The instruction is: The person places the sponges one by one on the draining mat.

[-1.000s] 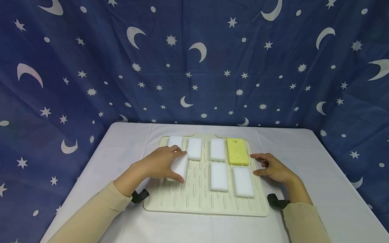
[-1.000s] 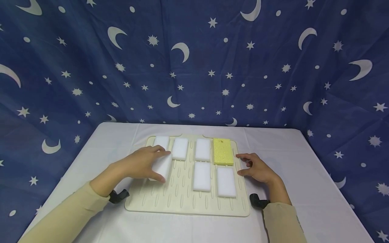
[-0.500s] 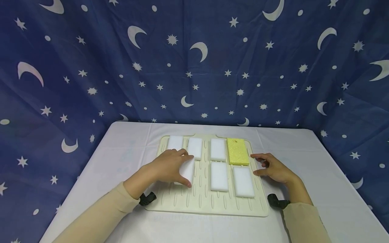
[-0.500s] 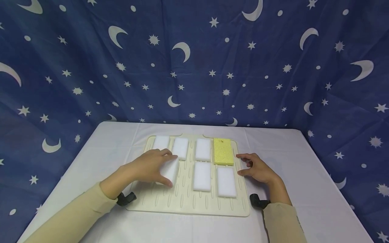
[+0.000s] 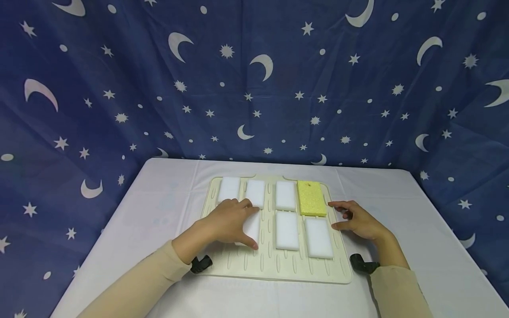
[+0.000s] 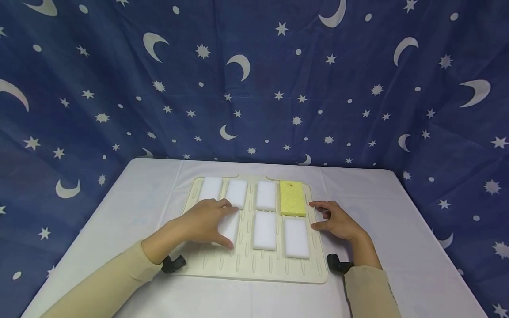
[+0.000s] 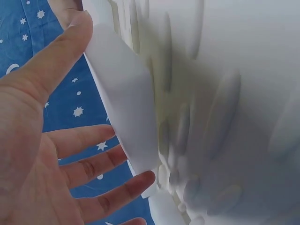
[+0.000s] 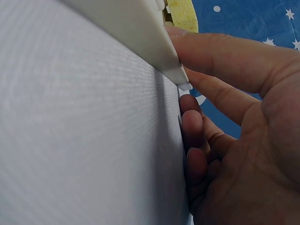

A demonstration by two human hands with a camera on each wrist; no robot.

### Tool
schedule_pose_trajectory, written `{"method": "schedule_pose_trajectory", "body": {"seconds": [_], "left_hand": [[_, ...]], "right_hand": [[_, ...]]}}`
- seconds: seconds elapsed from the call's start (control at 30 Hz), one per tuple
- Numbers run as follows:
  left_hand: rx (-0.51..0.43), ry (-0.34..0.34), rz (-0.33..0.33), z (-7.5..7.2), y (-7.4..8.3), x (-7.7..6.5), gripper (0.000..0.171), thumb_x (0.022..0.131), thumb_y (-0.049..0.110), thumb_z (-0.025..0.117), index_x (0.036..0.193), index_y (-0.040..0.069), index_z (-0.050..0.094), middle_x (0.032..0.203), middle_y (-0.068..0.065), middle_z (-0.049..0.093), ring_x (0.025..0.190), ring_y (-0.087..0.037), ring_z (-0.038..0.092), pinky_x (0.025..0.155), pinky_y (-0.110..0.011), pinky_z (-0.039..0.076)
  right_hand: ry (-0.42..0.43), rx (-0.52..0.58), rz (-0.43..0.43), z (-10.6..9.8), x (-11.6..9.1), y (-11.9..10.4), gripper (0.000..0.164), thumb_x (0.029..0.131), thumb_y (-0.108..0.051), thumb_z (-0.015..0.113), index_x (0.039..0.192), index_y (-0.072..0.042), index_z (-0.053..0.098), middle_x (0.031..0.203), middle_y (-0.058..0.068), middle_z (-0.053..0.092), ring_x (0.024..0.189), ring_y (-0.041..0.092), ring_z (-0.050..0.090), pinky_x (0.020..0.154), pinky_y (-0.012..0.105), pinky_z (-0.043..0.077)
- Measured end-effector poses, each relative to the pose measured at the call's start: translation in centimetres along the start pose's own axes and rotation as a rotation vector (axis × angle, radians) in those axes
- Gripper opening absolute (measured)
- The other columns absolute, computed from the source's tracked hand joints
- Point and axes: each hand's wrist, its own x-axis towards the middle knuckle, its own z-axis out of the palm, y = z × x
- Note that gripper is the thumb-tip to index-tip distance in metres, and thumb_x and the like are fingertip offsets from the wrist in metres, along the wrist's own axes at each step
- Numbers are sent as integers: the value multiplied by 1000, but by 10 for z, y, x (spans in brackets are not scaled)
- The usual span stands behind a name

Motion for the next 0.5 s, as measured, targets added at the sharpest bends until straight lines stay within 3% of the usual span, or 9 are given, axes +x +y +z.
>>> {"method": "schedule_pose_trajectory", "body": {"seconds": [0.5], "left_hand": [[20,-21,-34,4,11,2,106,68,76,81,153,20,52,143,1,55,116,-27,57,112,-49,40]], "right_hand": [[-7,-6,-8,0,2,2,76,78,-21,88,147,-12,57,131,16,46,109,29,42,88,38,39]]}}
